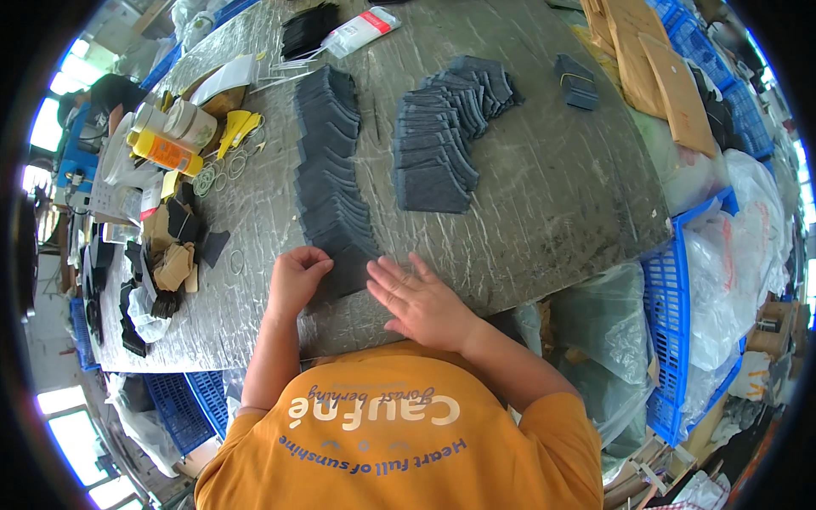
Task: Sorting and stacking small fabric or synthetic shoe components on a workstation.
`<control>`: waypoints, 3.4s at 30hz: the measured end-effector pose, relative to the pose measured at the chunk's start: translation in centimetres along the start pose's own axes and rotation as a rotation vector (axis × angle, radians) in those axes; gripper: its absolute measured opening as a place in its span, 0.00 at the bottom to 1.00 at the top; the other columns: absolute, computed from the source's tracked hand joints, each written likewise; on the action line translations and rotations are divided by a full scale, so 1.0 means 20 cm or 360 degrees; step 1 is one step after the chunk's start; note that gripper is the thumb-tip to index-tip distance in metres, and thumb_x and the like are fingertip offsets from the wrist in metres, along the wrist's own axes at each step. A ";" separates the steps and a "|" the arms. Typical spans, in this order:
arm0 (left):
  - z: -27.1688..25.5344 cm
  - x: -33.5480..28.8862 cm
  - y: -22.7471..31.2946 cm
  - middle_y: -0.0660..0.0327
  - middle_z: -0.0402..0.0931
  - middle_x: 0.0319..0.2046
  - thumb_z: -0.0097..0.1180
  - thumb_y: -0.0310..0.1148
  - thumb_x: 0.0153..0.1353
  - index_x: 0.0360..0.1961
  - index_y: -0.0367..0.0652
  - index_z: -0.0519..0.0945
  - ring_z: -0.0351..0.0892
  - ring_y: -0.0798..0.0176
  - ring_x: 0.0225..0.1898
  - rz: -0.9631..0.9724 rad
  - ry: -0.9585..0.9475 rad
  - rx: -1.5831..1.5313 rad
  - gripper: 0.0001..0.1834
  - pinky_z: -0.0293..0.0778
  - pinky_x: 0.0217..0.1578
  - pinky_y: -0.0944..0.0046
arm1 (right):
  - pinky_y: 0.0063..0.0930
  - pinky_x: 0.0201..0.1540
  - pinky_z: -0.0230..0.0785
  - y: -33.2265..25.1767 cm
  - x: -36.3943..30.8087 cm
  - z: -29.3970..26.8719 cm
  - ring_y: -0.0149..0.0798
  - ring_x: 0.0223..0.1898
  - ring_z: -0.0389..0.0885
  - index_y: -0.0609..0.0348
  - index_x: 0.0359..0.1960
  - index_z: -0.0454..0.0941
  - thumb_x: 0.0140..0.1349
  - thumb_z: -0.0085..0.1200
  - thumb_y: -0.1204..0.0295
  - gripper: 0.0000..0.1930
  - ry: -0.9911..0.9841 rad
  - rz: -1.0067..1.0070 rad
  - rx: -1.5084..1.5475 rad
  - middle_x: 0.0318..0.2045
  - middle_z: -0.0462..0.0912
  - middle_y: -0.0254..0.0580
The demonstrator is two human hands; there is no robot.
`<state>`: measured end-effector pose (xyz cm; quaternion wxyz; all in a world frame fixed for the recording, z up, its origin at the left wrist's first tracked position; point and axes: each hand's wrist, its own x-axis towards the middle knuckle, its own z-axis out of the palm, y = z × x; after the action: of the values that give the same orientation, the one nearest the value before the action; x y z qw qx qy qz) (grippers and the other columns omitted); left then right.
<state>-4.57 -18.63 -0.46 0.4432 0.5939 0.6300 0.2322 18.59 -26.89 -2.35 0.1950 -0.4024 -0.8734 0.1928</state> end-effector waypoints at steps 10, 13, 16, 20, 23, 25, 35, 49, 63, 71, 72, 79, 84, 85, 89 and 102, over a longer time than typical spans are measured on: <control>-0.02 0.01 -0.01 0.63 0.78 0.20 0.63 0.28 0.49 0.27 0.36 0.81 0.71 0.73 0.22 0.0034 -0.0038 0.0070 0.06 0.68 0.25 0.70 | 0.60 0.68 0.31 -0.02 0.05 0.04 0.35 0.69 0.50 0.58 0.61 0.64 0.52 0.58 0.55 0.36 -0.0250 0.0041 -0.0124 0.67 0.56 0.38; -0.03 0.01 -0.04 0.60 0.79 0.21 0.63 0.30 0.49 0.27 0.37 0.82 0.74 0.70 0.21 0.0073 -0.0041 0.0181 0.07 0.70 0.26 0.69 | 0.62 0.67 0.30 -0.02 0.06 0.04 0.33 0.69 0.51 0.55 0.61 0.65 0.51 0.58 0.54 0.36 -0.0219 0.0072 -0.0130 0.67 0.57 0.35; -0.03 0.00 0.00 0.56 0.79 0.22 0.63 0.31 0.48 0.26 0.40 0.83 0.78 0.61 0.24 0.0101 -0.0047 0.0332 0.06 0.72 0.28 0.64 | 0.64 0.66 0.34 -0.03 0.08 0.04 0.33 0.68 0.53 0.53 0.61 0.66 0.52 0.57 0.51 0.35 -0.0170 0.0067 -0.0203 0.64 0.61 0.34; -0.02 0.00 0.02 0.56 0.78 0.25 0.63 0.29 0.46 0.26 0.41 0.83 0.77 0.62 0.24 0.0326 0.0045 0.0631 0.05 0.71 0.27 0.65 | 0.66 0.65 0.33 -0.04 0.10 0.05 0.33 0.66 0.55 0.52 0.60 0.67 0.51 0.57 0.49 0.36 -0.0169 0.0103 -0.0214 0.62 0.63 0.34; -0.02 0.01 0.02 0.54 0.77 0.28 0.64 0.30 0.45 0.25 0.43 0.83 0.78 0.56 0.26 0.0421 0.0111 0.0904 0.04 0.72 0.28 0.61 | 0.66 0.65 0.35 -0.04 0.11 0.06 0.35 0.64 0.58 0.53 0.58 0.69 0.51 0.57 0.50 0.34 -0.0129 0.0117 -0.0201 0.60 0.66 0.36; -0.02 0.02 0.02 0.56 0.78 0.29 0.63 0.27 0.46 0.23 0.41 0.82 0.77 0.62 0.26 0.0462 0.0076 0.0794 0.03 0.71 0.28 0.64 | 0.65 0.65 0.36 -0.02 0.13 0.07 0.36 0.62 0.61 0.54 0.56 0.70 0.51 0.58 0.52 0.32 -0.0074 0.0130 -0.0178 0.58 0.68 0.37; 0.04 -0.06 0.09 0.65 0.76 0.30 0.56 0.22 0.55 0.40 0.37 0.73 0.72 0.75 0.29 0.0271 -0.0054 -0.0481 0.11 0.68 0.30 0.74 | 0.35 0.43 0.64 0.19 0.26 -0.09 0.45 0.35 0.76 0.59 0.35 0.78 0.48 0.64 0.74 0.12 0.1155 0.0951 0.0357 0.31 0.81 0.43; 0.13 -0.13 0.10 0.65 0.68 0.28 0.55 0.33 0.62 0.45 0.37 0.71 0.65 0.73 0.30 0.0677 -0.0105 -0.0523 0.14 0.67 0.33 0.72 | 0.23 0.31 0.67 -0.10 0.28 -0.03 0.28 0.28 0.77 0.61 0.29 0.80 0.52 0.58 0.80 0.02 0.0214 0.0558 0.1508 0.25 0.81 0.33; -0.02 -0.11 0.19 0.59 0.73 0.34 0.63 0.19 0.48 0.34 0.38 0.78 0.73 0.66 0.36 0.0967 -0.0322 -0.0235 0.11 0.71 0.36 0.68 | 0.17 0.34 0.64 -0.06 0.26 0.04 0.22 0.31 0.70 0.60 0.37 0.72 0.61 0.37 0.76 0.09 0.0325 0.0680 0.2908 0.31 0.74 0.32; -0.04 -0.10 0.02 0.69 0.74 0.22 0.62 0.20 0.49 0.27 0.39 0.78 0.70 0.75 0.25 0.0309 0.0080 -0.0758 0.06 0.67 0.27 0.73 | 0.47 0.51 0.68 0.13 0.21 0.03 0.44 0.33 0.75 0.55 0.29 0.68 0.59 0.39 0.76 0.05 0.1453 0.0585 0.3633 0.27 0.74 0.43; -0.07 -0.08 -0.02 0.69 0.74 0.22 0.62 0.20 0.49 0.27 0.39 0.78 0.70 0.75 0.25 0.0300 0.0085 -0.0750 0.06 0.67 0.27 0.73 | 0.38 0.42 0.69 0.13 0.23 -0.04 0.36 0.26 0.68 0.54 0.27 0.65 0.59 0.38 0.77 0.04 0.1607 0.0872 0.3374 0.21 0.66 0.36; -0.09 0.02 -0.11 0.72 0.72 0.19 0.61 0.26 0.53 0.26 0.39 0.78 0.65 0.79 0.20 -0.0094 -0.0035 -0.0512 0.03 0.61 0.22 0.75 | 0.20 0.21 0.52 0.18 0.13 -0.05 0.23 0.17 0.57 0.53 0.30 0.63 0.59 0.39 0.78 0.04 0.1495 0.0949 0.2793 0.19 0.62 0.29; -0.06 0.03 -0.07 0.71 0.73 0.20 0.60 0.25 0.52 0.27 0.39 0.79 0.66 0.79 0.21 -0.0148 -0.0008 -0.0307 0.02 0.60 0.22 0.76 | 0.17 0.19 0.50 0.18 0.10 0.01 0.20 0.15 0.55 0.54 0.33 0.64 0.61 0.42 0.81 0.06 0.1366 0.1008 0.2511 0.18 0.61 0.26; -0.06 0.03 -0.07 0.71 0.73 0.20 0.60 0.25 0.52 0.27 0.39 0.79 0.66 0.79 0.21 -0.0150 -0.0010 -0.0303 0.02 0.60 0.22 0.76 | 0.17 0.19 0.50 0.17 0.10 0.01 0.20 0.15 0.55 0.54 0.33 0.64 0.61 0.42 0.81 0.06 0.1368 0.1011 0.2514 0.18 0.61 0.26; -0.05 0.03 -0.05 0.71 0.73 0.20 0.61 0.25 0.52 0.26 0.39 0.79 0.66 0.78 0.21 -0.0158 0.0016 -0.0315 0.02 0.61 0.22 0.76 | 0.17 0.20 0.52 0.18 0.09 0.03 0.20 0.17 0.57 0.56 0.33 0.66 0.60 0.46 0.81 0.05 0.1296 0.1016 0.2431 0.21 0.64 0.26; -0.05 0.04 -0.04 0.69 0.75 0.20 0.62 0.27 0.51 0.27 0.37 0.80 0.68 0.77 0.21 -0.0163 0.0086 -0.0225 0.04 0.63 0.23 0.75 | 0.30 0.32 0.72 0.02 0.13 0.03 0.41 0.25 0.77 0.59 0.40 0.77 0.52 0.57 0.75 0.12 0.0505 0.0256 0.0336 0.46 0.78 0.40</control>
<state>-5.74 -17.89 -0.91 0.4781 0.5217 0.6533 0.2691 17.06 -24.68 -2.61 0.3552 -0.4737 -0.7717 0.2324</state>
